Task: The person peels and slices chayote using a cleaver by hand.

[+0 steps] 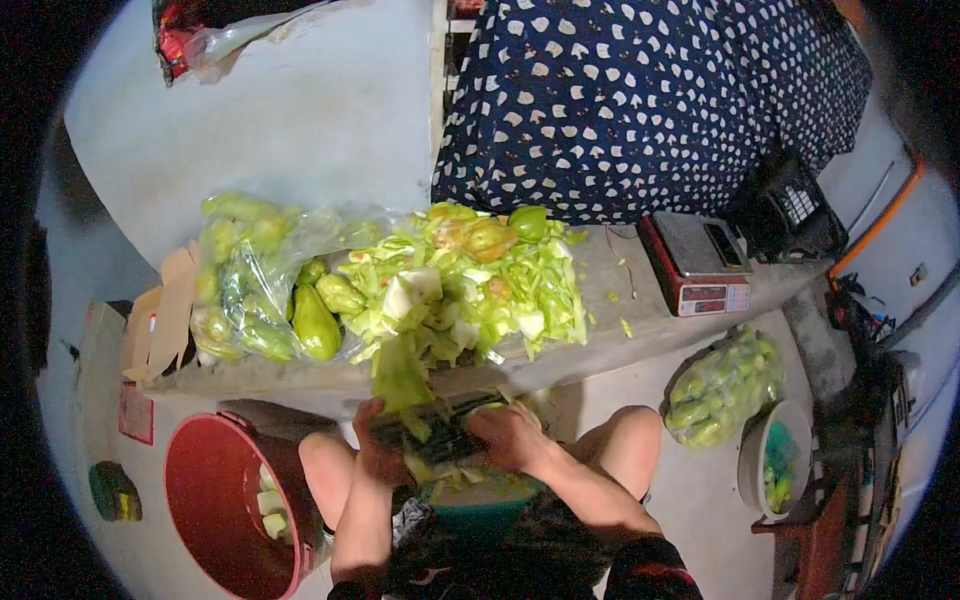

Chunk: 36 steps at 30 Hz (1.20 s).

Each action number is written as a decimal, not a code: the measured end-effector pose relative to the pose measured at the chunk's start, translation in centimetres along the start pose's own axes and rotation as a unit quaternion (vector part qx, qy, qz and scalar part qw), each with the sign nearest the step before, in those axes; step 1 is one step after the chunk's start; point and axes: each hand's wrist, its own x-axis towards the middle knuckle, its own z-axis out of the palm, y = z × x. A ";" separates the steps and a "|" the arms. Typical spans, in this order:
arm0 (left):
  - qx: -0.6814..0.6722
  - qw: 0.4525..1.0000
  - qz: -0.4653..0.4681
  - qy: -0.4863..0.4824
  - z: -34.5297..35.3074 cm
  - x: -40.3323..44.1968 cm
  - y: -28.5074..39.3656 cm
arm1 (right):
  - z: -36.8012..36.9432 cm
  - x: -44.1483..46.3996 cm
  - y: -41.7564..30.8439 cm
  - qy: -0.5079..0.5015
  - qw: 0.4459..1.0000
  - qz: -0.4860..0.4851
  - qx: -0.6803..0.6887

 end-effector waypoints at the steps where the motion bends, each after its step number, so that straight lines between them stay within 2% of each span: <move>1: -0.008 1.000 -0.002 0.025 0.1 -0.2 -0.1 | 0.3 0.0 0.5 -0.001 1.000 0.016 -0.010; 4: 0.012 0.998 0.036 0.042 0.1 -0.2 -0.5 | 0.1 0.6 1.1 0.057 0.994 0.060 -0.069; 6: 0.007 0.999 0.033 0.035 -0.2 -0.1 -0.5 | 0.1 0.1 0.8 0.064 0.996 0.058 -0.036; 8: 0.020 1.000 0.017 -0.004 0.1 0.0 -0.2 | 0.3 -0.5 0.6 0.058 0.998 -0.004 0.022; 12: 0.024 1.000 0.007 -0.001 -0.1 0.0 -0.3 | -0.8 0.2 -1.4 0.037 0.998 -0.038 0.036; 14: 0.015 0.999 0.015 0.040 0.3 -0.4 -0.5 | 0.6 0.5 0.0 0.049 0.997 0.049 -0.016; 18: 0.012 0.999 0.024 0.033 -0.1 -0.2 -0.5 | 1.2 1.0 1.1 0.083 0.994 0.062 -0.022; 20: -0.008 1.000 0.002 -0.011 -0.2 -0.4 -0.3 | 1.6 0.6 1.3 0.088 0.994 0.044 -0.044; 24: 0.006 1.000 0.004 0.001 0.3 -0.8 -0.4 | 1.3 -0.2 1.4 0.035 0.994 0.063 -0.084; 33: 0.040 0.998 0.031 0.032 1.4 -1.1 0.2 | 2.6 0.1 3.2 0.106 0.993 0.015 -0.048; 36: -0.008 1.000 0.020 0.020 2.3 -1.7 -0.4 | 3.4 0.1 4.3 0.105 0.989 0.094 -0.050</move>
